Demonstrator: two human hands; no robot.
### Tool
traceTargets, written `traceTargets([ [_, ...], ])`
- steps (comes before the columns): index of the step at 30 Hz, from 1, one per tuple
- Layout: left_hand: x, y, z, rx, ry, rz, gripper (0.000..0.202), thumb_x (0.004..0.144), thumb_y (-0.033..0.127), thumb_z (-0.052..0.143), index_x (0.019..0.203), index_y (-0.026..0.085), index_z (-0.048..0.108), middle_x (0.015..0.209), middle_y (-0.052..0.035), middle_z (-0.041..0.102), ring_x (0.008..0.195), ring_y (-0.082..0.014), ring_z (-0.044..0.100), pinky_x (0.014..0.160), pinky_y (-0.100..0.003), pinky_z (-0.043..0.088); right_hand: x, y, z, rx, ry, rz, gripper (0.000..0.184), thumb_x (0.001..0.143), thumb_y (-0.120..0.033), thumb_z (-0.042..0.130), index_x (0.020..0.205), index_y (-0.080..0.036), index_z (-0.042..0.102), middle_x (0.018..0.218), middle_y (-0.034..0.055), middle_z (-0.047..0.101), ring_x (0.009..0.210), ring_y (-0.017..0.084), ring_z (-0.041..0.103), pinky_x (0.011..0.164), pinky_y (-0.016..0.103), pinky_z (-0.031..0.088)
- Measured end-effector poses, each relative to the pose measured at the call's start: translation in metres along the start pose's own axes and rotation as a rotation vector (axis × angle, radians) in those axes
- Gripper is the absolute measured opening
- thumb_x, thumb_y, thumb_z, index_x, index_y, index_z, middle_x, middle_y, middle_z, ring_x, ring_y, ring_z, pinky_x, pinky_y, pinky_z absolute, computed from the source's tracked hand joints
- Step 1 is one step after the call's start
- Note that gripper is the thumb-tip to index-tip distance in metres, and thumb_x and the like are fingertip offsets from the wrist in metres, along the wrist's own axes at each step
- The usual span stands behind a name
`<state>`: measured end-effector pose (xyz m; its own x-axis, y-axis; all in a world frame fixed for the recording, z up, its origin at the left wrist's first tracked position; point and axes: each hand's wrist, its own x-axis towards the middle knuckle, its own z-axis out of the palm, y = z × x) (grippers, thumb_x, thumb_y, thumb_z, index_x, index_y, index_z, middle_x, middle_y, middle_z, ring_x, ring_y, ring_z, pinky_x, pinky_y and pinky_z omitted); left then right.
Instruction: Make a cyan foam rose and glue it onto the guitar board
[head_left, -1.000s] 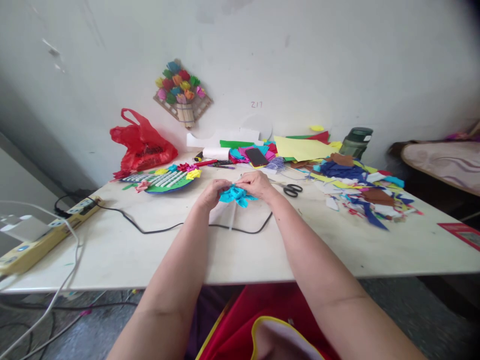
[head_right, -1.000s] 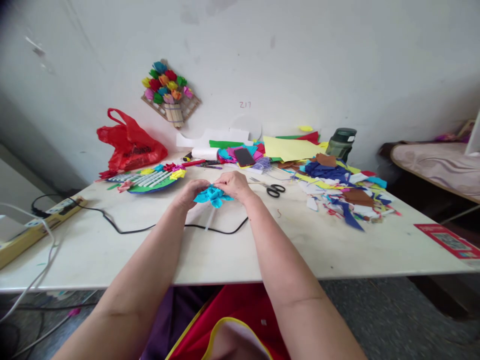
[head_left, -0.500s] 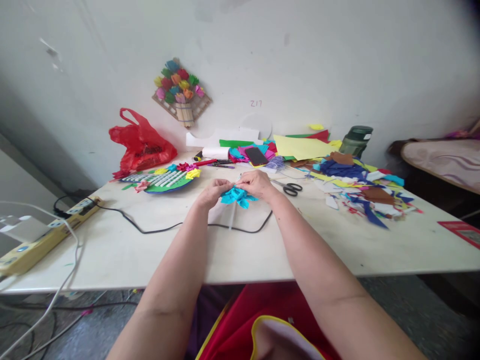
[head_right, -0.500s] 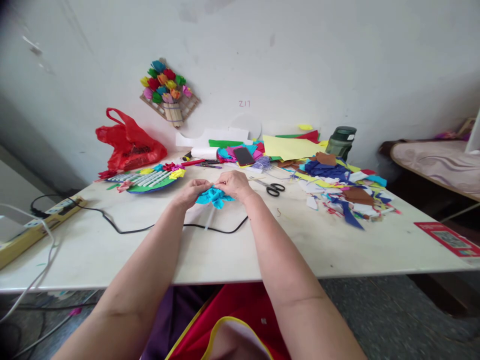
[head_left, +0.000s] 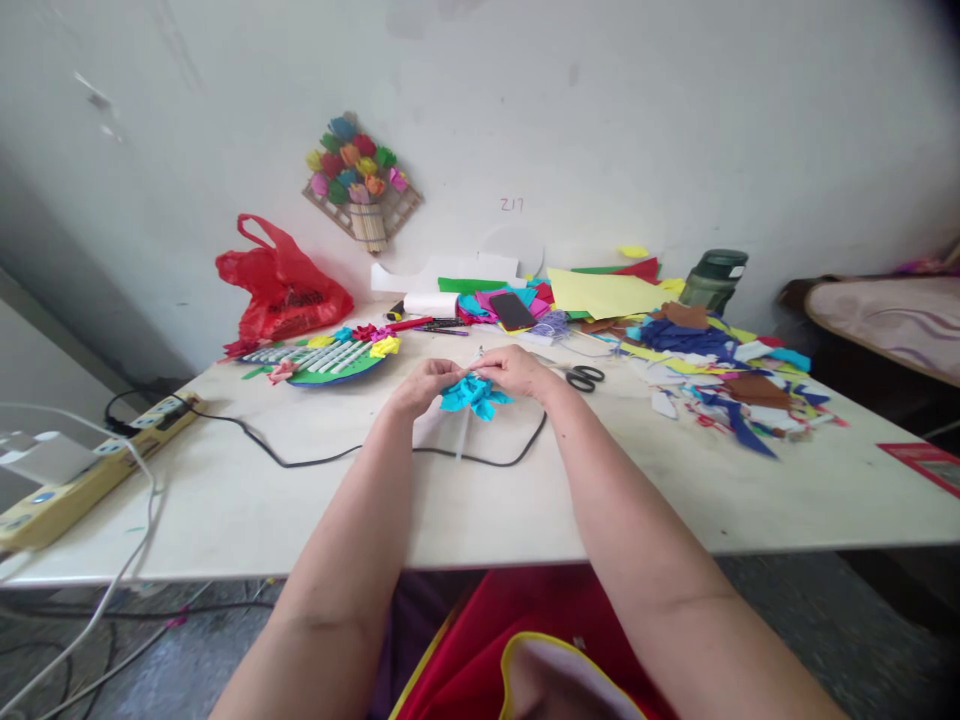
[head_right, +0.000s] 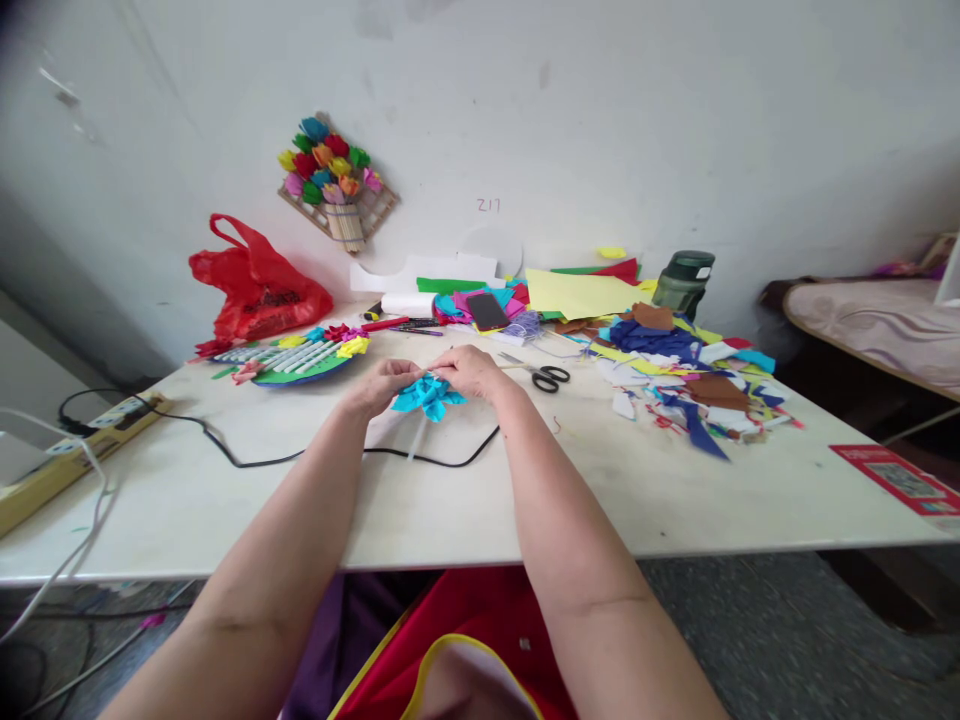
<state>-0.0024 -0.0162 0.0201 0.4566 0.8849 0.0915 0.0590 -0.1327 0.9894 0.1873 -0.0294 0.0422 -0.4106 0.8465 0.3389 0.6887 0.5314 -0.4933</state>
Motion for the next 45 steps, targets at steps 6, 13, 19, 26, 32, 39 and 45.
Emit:
traceTargets([
  [6, 0.001, -0.001, -0.001, 0.004, 0.001, 0.009, 0.033, 0.058, 0.040, 0.074, 0.067, 0.011, 0.062, 0.055, -0.0004, 0.056, 0.048, -0.0083, 0.047, 0.048, -0.022, 0.034, -0.001, -0.006, -0.004, -0.135, -0.086, 0.019, 0.024, 0.081, -0.030, 0.054, 0.094, -0.023, 0.073, 0.090, 0.0026, 0.070, 0.080, 0.015, 0.059, 0.064, 0.022, 0.039],
  [13, 0.001, -0.002, 0.000, 0.032, 0.029, 0.015, 0.035, 0.057, 0.042, 0.075, 0.065, 0.011, 0.062, 0.054, -0.0007, 0.055, 0.048, -0.0086, 0.047, 0.048, -0.022, 0.035, 0.003, -0.002, -0.001, -0.204, -0.056, -0.037, 0.023, 0.082, -0.029, 0.053, 0.092, -0.021, 0.073, 0.090, 0.0040, 0.065, 0.082, 0.014, 0.056, 0.066, 0.022, 0.037],
  [19, 0.001, -0.006, -0.003, -0.025, 0.006, -0.011, 0.036, 0.060, 0.044, 0.073, 0.064, 0.011, 0.060, 0.050, 0.0011, 0.051, 0.044, -0.0063, 0.042, 0.044, -0.020, 0.029, 0.001, -0.009, -0.004, -0.277, -0.009, -0.050, 0.021, 0.082, -0.028, 0.055, 0.090, -0.022, 0.073, 0.091, 0.0038, 0.065, 0.081, 0.015, 0.057, 0.065, 0.024, 0.036],
  [26, 0.000, -0.004, -0.001, -0.039, -0.015, -0.039, 0.037, 0.060, 0.046, 0.072, 0.061, 0.012, 0.058, 0.050, 0.0016, 0.048, 0.044, -0.0061, 0.040, 0.044, -0.020, 0.027, 0.000, -0.009, -0.004, -0.291, 0.020, -0.055, 0.020, 0.081, -0.028, 0.056, 0.090, -0.023, 0.073, 0.093, 0.0034, 0.066, 0.085, 0.016, 0.058, 0.065, 0.024, 0.037],
  [32, -0.002, -0.003, -0.001, -0.052, -0.032, -0.053, 0.041, 0.059, 0.050, 0.072, 0.058, 0.012, 0.056, 0.048, 0.0024, 0.047, 0.043, -0.0053, 0.038, 0.043, -0.020, 0.024, 0.002, -0.007, -0.002, -0.278, 0.024, -0.076, 0.018, 0.080, -0.027, 0.057, 0.087, -0.023, 0.073, 0.092, 0.0026, 0.066, 0.083, 0.015, 0.058, 0.066, 0.024, 0.038],
  [39, -0.001, -0.004, -0.002, -0.027, 0.009, -0.032, 0.040, 0.057, 0.048, 0.073, 0.058, 0.012, 0.057, 0.047, 0.0018, 0.049, 0.043, -0.0064, 0.040, 0.043, -0.021, 0.025, 0.006, 0.006, 0.004, -0.129, 0.012, -0.100, 0.018, 0.079, -0.025, 0.057, 0.087, -0.022, 0.074, 0.088, 0.0028, 0.065, 0.079, 0.014, 0.058, 0.066, 0.023, 0.040],
  [45, 0.000, -0.003, 0.001, 0.018, 0.035, -0.010, 0.039, 0.057, 0.048, 0.073, 0.062, 0.012, 0.059, 0.049, 0.0017, 0.051, 0.045, -0.0071, 0.042, 0.046, -0.022, 0.030, 0.003, 0.012, 0.000, -0.028, -0.014, -0.097, 0.022, 0.079, -0.025, 0.055, 0.090, -0.021, 0.073, 0.088, 0.0042, 0.065, 0.079, 0.015, 0.058, 0.067, 0.023, 0.041],
])
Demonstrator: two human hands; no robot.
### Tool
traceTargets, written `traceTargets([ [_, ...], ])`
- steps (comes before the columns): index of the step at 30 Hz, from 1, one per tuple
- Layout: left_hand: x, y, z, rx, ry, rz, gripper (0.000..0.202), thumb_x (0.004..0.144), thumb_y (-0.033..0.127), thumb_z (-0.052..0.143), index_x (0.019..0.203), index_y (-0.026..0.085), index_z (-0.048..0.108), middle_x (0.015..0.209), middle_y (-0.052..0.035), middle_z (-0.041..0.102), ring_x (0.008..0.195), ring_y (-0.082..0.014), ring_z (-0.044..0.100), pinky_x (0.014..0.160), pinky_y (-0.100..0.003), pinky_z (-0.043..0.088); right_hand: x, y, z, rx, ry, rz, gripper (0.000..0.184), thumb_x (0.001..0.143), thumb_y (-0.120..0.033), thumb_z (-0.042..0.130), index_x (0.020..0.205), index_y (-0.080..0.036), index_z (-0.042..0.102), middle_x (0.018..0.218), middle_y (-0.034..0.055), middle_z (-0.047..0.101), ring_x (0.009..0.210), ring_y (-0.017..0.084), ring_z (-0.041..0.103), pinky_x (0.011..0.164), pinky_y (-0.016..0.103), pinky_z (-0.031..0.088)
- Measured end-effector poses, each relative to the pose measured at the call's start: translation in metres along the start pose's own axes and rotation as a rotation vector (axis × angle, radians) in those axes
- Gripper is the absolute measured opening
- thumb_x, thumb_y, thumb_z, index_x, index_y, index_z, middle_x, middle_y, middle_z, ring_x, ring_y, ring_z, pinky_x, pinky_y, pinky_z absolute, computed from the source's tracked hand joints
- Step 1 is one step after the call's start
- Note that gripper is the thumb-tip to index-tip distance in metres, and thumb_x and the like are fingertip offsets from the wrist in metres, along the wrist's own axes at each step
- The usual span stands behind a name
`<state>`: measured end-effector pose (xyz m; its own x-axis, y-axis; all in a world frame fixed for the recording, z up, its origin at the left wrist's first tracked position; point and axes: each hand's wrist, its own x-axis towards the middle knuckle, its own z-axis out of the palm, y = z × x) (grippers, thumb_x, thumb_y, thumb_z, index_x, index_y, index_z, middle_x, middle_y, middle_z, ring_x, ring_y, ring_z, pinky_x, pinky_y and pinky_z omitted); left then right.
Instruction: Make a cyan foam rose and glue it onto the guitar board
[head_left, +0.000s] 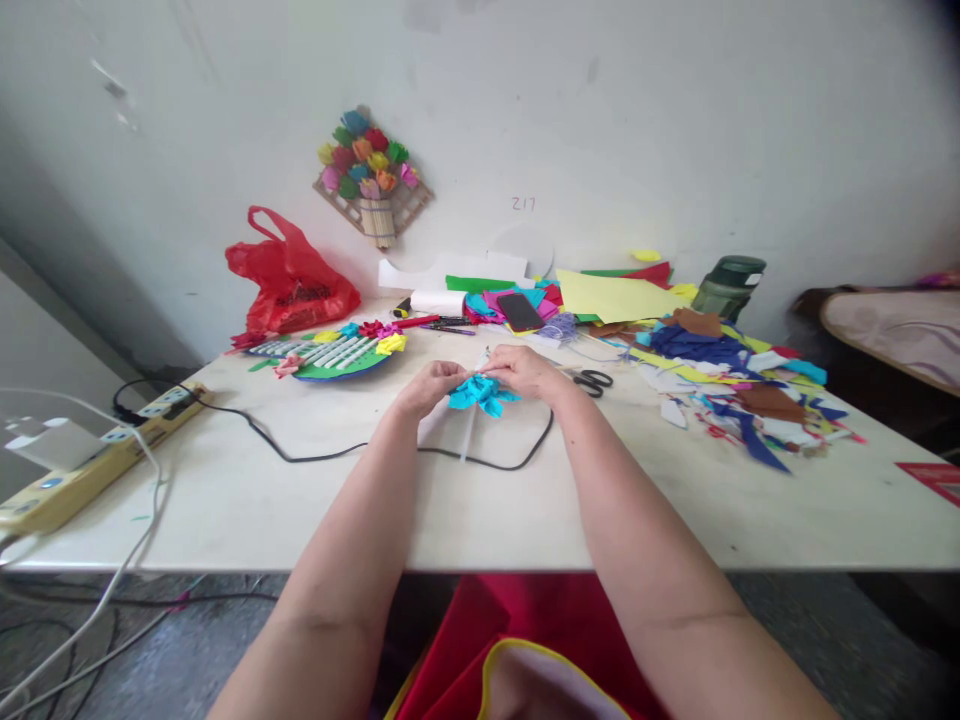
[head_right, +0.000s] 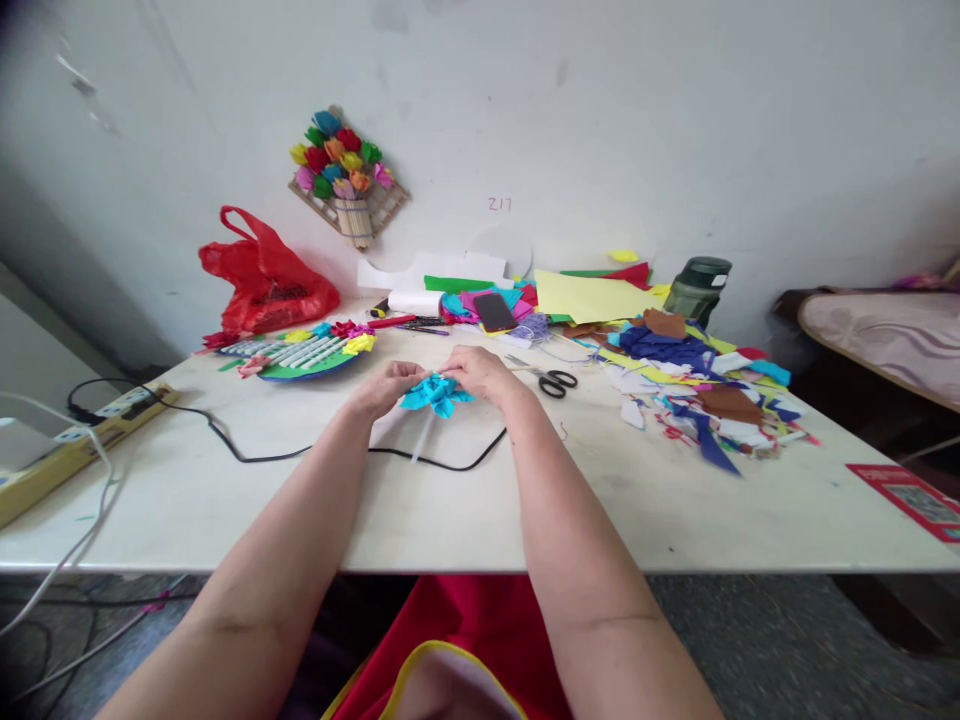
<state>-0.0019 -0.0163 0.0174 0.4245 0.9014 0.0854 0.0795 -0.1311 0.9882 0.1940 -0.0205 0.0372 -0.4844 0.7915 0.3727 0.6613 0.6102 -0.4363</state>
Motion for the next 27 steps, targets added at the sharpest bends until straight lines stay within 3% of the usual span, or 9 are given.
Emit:
traceTargets([
  [7, -0.002, 0.004, 0.003, 0.058, 0.008, 0.088, 0.038, 0.061, 0.047, 0.071, 0.065, 0.011, 0.061, 0.053, 0.0008, 0.053, 0.049, -0.0078, 0.044, 0.049, -0.022, 0.034, -0.009, -0.013, -0.015, 0.081, -0.146, 0.121, 0.031, 0.081, -0.037, 0.051, 0.097, -0.020, 0.072, 0.079, 0.0019, 0.068, 0.071, 0.014, 0.056, 0.063, 0.022, 0.040],
  [14, -0.002, 0.008, 0.007, 0.101, -0.018, 0.107, 0.036, 0.063, 0.045, 0.070, 0.072, 0.010, 0.062, 0.057, 0.0000, 0.055, 0.053, -0.0083, 0.046, 0.052, -0.022, 0.035, -0.012, -0.011, -0.019, 0.318, -0.243, 0.195, 0.039, 0.079, -0.038, 0.051, 0.105, -0.015, 0.068, 0.062, -0.0001, 0.058, 0.056, 0.011, 0.049, 0.057, 0.023, 0.041],
  [27, -0.003, 0.010, 0.007, 0.081, -0.027, 0.063, 0.038, 0.061, 0.047, 0.071, 0.071, 0.011, 0.063, 0.058, -0.0005, 0.056, 0.056, -0.0099, 0.048, 0.058, -0.025, 0.038, -0.009, -0.009, -0.014, -0.064, -0.050, 0.151, 0.026, 0.077, -0.033, 0.058, 0.096, -0.026, 0.073, 0.085, -0.0014, 0.072, 0.076, 0.015, 0.062, 0.065, 0.022, 0.042],
])
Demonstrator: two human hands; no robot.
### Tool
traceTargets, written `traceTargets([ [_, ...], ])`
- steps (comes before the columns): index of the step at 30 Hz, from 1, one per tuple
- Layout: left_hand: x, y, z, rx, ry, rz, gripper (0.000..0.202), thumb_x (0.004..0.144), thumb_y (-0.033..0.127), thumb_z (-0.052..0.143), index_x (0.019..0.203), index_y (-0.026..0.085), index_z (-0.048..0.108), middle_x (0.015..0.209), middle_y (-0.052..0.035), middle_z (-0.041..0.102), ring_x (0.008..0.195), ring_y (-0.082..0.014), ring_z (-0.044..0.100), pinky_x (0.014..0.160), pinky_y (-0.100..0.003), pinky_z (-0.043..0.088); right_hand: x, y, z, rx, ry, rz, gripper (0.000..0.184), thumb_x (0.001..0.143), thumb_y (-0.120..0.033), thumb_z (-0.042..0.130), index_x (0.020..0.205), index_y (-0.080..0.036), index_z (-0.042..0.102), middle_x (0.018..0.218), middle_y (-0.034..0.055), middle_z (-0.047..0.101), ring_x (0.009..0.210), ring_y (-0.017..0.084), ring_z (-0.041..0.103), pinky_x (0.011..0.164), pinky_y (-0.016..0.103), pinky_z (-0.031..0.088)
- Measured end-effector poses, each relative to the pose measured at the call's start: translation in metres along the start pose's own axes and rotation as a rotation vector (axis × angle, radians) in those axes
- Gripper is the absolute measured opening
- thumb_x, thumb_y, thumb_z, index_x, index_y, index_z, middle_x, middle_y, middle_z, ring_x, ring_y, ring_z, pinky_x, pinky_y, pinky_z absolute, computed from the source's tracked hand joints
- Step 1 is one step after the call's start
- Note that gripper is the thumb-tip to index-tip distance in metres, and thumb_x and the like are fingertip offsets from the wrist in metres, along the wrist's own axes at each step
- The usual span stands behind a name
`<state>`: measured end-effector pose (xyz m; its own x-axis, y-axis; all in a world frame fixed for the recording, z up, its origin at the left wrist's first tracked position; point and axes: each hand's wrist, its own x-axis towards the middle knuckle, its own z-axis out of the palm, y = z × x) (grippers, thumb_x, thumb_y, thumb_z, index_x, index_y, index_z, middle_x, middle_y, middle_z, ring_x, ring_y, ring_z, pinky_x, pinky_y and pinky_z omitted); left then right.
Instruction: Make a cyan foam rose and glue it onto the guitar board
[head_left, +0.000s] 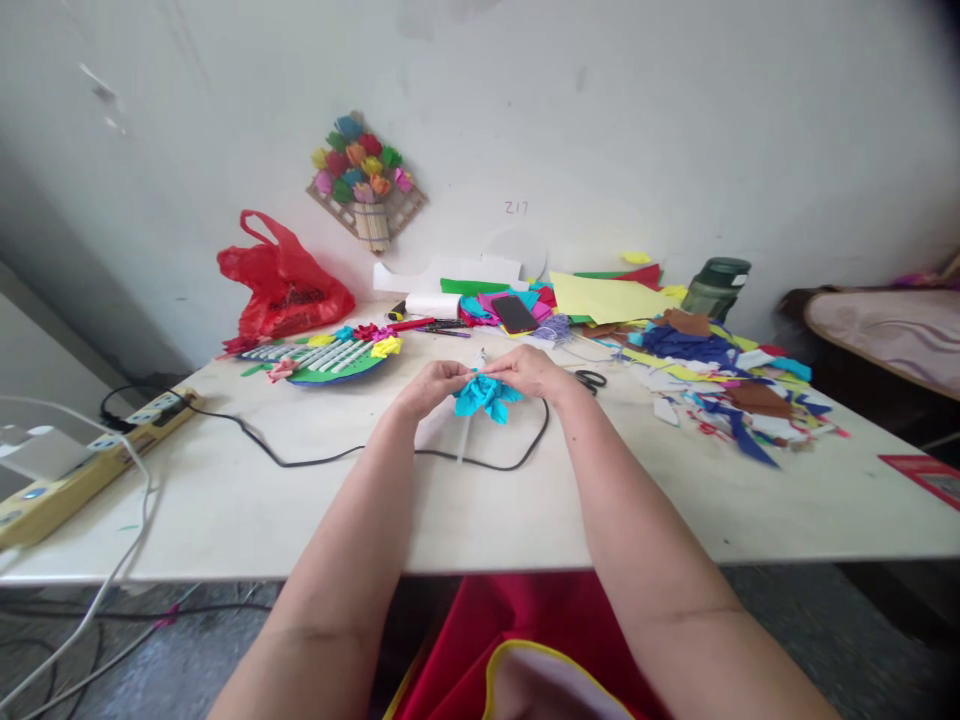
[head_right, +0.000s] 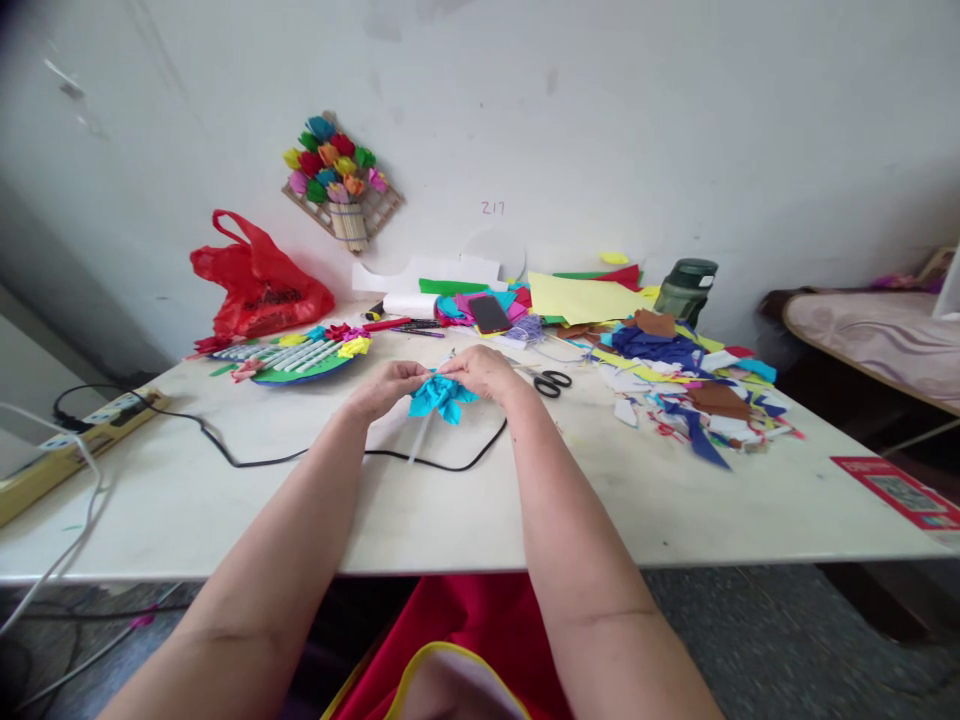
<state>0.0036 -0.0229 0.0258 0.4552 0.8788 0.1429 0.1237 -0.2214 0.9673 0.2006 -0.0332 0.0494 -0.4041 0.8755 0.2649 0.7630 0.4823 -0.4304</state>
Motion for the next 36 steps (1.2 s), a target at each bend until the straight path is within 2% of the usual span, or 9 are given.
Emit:
traceTargets([
  [8, 0.001, -0.005, -0.004, -0.049, -0.020, -0.002, 0.040, 0.062, 0.047, 0.072, 0.073, 0.011, 0.063, 0.060, -0.0006, 0.057, 0.057, -0.0095, 0.048, 0.060, -0.024, 0.038, -0.002, -0.008, -0.002, -0.057, 0.058, 0.008, 0.023, 0.078, -0.030, 0.058, 0.096, -0.029, 0.072, 0.092, -0.0009, 0.073, 0.083, 0.017, 0.064, 0.067, 0.023, 0.044],
  [12, 0.001, -0.005, -0.004, -0.044, 0.009, 0.028, 0.039, 0.063, 0.047, 0.071, 0.072, 0.011, 0.062, 0.060, -0.0002, 0.056, 0.056, -0.0089, 0.047, 0.058, -0.024, 0.037, 0.001, -0.005, 0.000, -0.098, 0.076, -0.020, 0.022, 0.079, -0.031, 0.058, 0.095, -0.030, 0.072, 0.093, -0.0009, 0.072, 0.084, 0.016, 0.063, 0.068, 0.024, 0.042],
  [20, 0.003, -0.006, -0.003, -0.036, 0.059, 0.048, 0.040, 0.061, 0.049, 0.072, 0.070, 0.012, 0.061, 0.057, 0.0001, 0.054, 0.054, -0.0091, 0.046, 0.055, -0.024, 0.036, 0.001, -0.010, -0.001, -0.155, 0.128, -0.028, 0.020, 0.080, -0.033, 0.057, 0.093, -0.023, 0.068, 0.096, 0.0018, 0.068, 0.083, 0.016, 0.060, 0.065, 0.024, 0.038],
  [30, 0.007, -0.016, -0.005, -0.144, 0.012, 0.015, 0.039, 0.066, 0.050, 0.068, 0.067, 0.013, 0.058, 0.053, 0.0014, 0.053, 0.048, -0.0072, 0.043, 0.049, -0.022, 0.032, 0.000, -0.013, -0.002, -0.149, 0.145, -0.053, 0.016, 0.080, -0.031, 0.056, 0.089, -0.024, 0.068, 0.097, 0.0008, 0.066, 0.082, 0.015, 0.059, 0.064, 0.024, 0.036],
  [36, 0.006, -0.014, -0.005, -0.184, -0.023, 0.039, 0.038, 0.070, 0.049, 0.065, 0.073, 0.011, 0.062, 0.063, -0.0037, 0.062, 0.054, -0.0095, 0.051, 0.053, -0.023, 0.036, 0.002, -0.012, 0.002, -0.206, 0.200, -0.080, 0.020, 0.083, -0.033, 0.052, 0.090, -0.026, 0.069, 0.098, 0.0002, 0.065, 0.081, 0.015, 0.058, 0.062, 0.024, 0.034],
])
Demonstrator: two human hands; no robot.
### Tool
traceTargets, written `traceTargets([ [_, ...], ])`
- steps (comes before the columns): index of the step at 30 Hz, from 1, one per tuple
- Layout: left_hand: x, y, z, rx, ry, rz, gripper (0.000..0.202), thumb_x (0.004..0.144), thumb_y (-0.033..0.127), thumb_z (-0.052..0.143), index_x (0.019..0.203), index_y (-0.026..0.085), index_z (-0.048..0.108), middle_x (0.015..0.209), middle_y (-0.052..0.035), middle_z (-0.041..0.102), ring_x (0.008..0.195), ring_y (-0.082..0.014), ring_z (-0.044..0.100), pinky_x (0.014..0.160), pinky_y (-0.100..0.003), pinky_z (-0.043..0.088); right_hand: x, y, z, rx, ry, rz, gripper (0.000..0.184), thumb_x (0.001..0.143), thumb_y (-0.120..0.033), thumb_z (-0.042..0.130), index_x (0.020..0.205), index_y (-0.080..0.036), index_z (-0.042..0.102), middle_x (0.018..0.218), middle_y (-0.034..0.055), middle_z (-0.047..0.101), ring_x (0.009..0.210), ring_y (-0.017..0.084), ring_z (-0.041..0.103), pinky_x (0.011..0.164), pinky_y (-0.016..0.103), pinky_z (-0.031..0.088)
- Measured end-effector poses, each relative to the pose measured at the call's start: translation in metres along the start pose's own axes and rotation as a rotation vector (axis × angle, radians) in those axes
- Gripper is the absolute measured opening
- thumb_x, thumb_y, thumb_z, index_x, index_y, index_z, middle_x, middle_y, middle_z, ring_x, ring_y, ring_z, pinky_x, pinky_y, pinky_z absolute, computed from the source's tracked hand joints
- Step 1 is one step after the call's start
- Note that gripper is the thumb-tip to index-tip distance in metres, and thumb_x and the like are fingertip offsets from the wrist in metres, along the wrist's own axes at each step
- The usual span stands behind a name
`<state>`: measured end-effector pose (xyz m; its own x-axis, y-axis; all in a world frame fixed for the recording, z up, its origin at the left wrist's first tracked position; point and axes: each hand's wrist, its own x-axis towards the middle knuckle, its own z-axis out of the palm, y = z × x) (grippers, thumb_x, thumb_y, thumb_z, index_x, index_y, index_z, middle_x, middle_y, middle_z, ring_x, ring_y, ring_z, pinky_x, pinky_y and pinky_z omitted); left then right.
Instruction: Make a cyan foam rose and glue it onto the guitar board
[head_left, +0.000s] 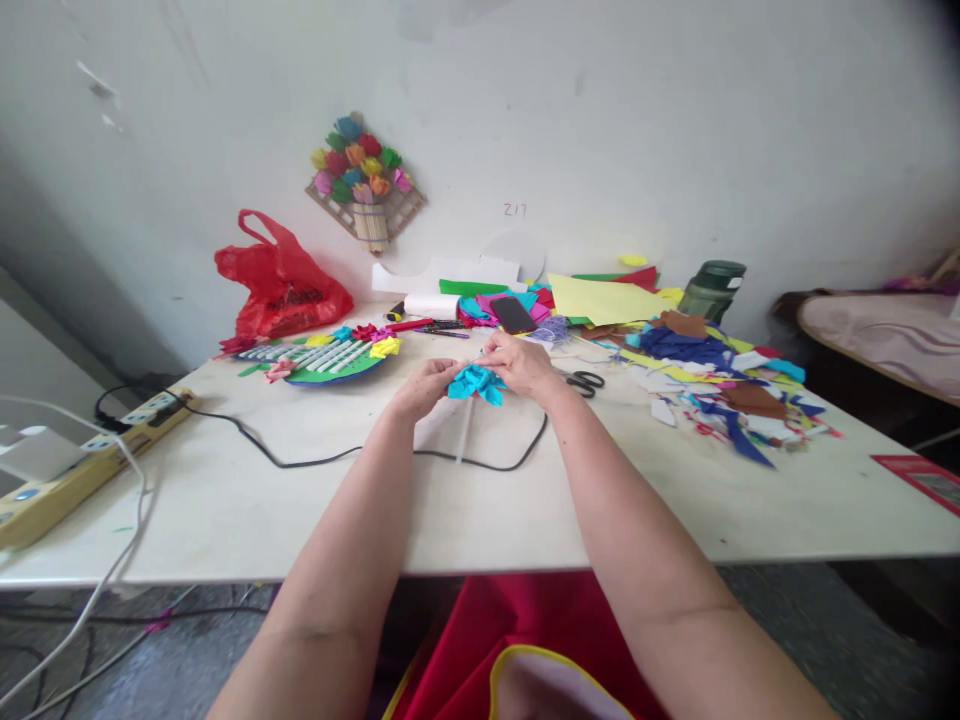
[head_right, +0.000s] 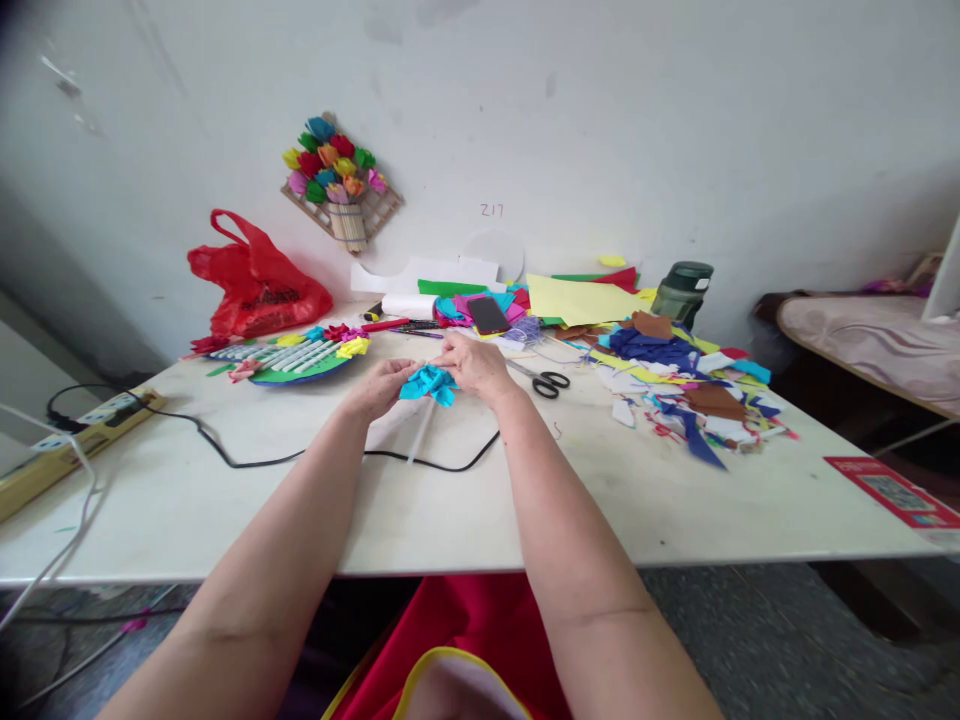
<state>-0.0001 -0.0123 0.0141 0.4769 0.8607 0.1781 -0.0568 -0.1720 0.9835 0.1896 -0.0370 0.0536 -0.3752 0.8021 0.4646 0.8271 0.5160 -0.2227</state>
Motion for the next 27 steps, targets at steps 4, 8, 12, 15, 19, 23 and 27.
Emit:
traceTargets([
  [4, 0.000, 0.000, -0.001, -0.006, 0.039, 0.001, 0.036, 0.068, 0.047, 0.068, 0.068, 0.011, 0.062, 0.058, -0.0026, 0.061, 0.050, -0.0084, 0.049, 0.050, -0.022, 0.034, 0.000, 0.000, 0.003, -0.027, 0.015, -0.004, 0.021, 0.083, -0.035, 0.051, 0.091, -0.026, 0.069, 0.098, 0.0001, 0.065, 0.082, 0.015, 0.058, 0.060, 0.025, 0.032],
  [8, 0.000, -0.001, -0.001, -0.030, 0.051, -0.010, 0.037, 0.066, 0.047, 0.070, 0.066, 0.011, 0.062, 0.057, -0.0031, 0.061, 0.051, -0.0098, 0.052, 0.053, -0.023, 0.038, 0.000, 0.000, 0.003, -0.044, 0.011, -0.020, 0.022, 0.084, -0.035, 0.050, 0.090, -0.028, 0.070, 0.099, 0.0003, 0.064, 0.083, 0.015, 0.057, 0.060, 0.024, 0.032],
  [12, -0.002, 0.003, 0.001, -0.079, -0.002, -0.017, 0.037, 0.067, 0.047, 0.069, 0.072, 0.010, 0.065, 0.064, -0.0066, 0.066, 0.060, -0.0150, 0.061, 0.064, -0.028, 0.045, 0.000, 0.001, 0.004, -0.036, 0.033, -0.038, 0.024, 0.084, -0.035, 0.049, 0.091, -0.029, 0.070, 0.099, 0.0005, 0.064, 0.083, 0.015, 0.057, 0.061, 0.024, 0.033],
  [15, -0.003, 0.004, 0.002, -0.093, -0.022, -0.017, 0.039, 0.067, 0.048, 0.068, 0.074, 0.009, 0.066, 0.067, -0.0080, 0.067, 0.064, -0.0171, 0.062, 0.069, -0.031, 0.046, 0.001, 0.001, 0.004, -0.036, 0.031, -0.046, 0.024, 0.085, -0.034, 0.048, 0.091, -0.029, 0.071, 0.099, 0.0009, 0.064, 0.083, 0.015, 0.057, 0.061, 0.025, 0.033],
  [19, -0.001, 0.002, -0.001, -0.054, 0.054, 0.015, 0.035, 0.065, 0.046, 0.070, 0.065, 0.011, 0.061, 0.056, -0.0027, 0.060, 0.051, -0.0103, 0.052, 0.055, -0.024, 0.040, 0.001, -0.001, 0.005, -0.025, 0.014, -0.010, 0.023, 0.083, -0.032, 0.051, 0.092, -0.028, 0.071, 0.099, 0.0009, 0.064, 0.083, 0.016, 0.057, 0.062, 0.025, 0.035],
  [23, 0.000, 0.000, -0.003, 0.041, 0.095, 0.056, 0.035, 0.066, 0.045, 0.069, 0.061, 0.013, 0.057, 0.050, 0.0022, 0.050, 0.045, -0.0064, 0.041, 0.048, -0.022, 0.031, 0.001, 0.001, 0.007, 0.052, -0.022, 0.015, 0.021, 0.082, -0.030, 0.054, 0.095, -0.028, 0.070, 0.103, 0.0007, 0.064, 0.087, 0.016, 0.058, 0.068, 0.025, 0.039],
  [27, -0.002, 0.004, -0.001, 0.160, 0.110, 0.076, 0.036, 0.066, 0.047, 0.068, 0.062, 0.013, 0.058, 0.051, 0.0021, 0.049, 0.048, -0.0069, 0.041, 0.049, -0.022, 0.031, 0.002, 0.010, 0.014, 0.169, -0.030, 0.017, 0.021, 0.081, -0.029, 0.057, 0.095, -0.026, 0.071, 0.100, 0.0016, 0.064, 0.088, 0.015, 0.058, 0.072, 0.024, 0.042],
])
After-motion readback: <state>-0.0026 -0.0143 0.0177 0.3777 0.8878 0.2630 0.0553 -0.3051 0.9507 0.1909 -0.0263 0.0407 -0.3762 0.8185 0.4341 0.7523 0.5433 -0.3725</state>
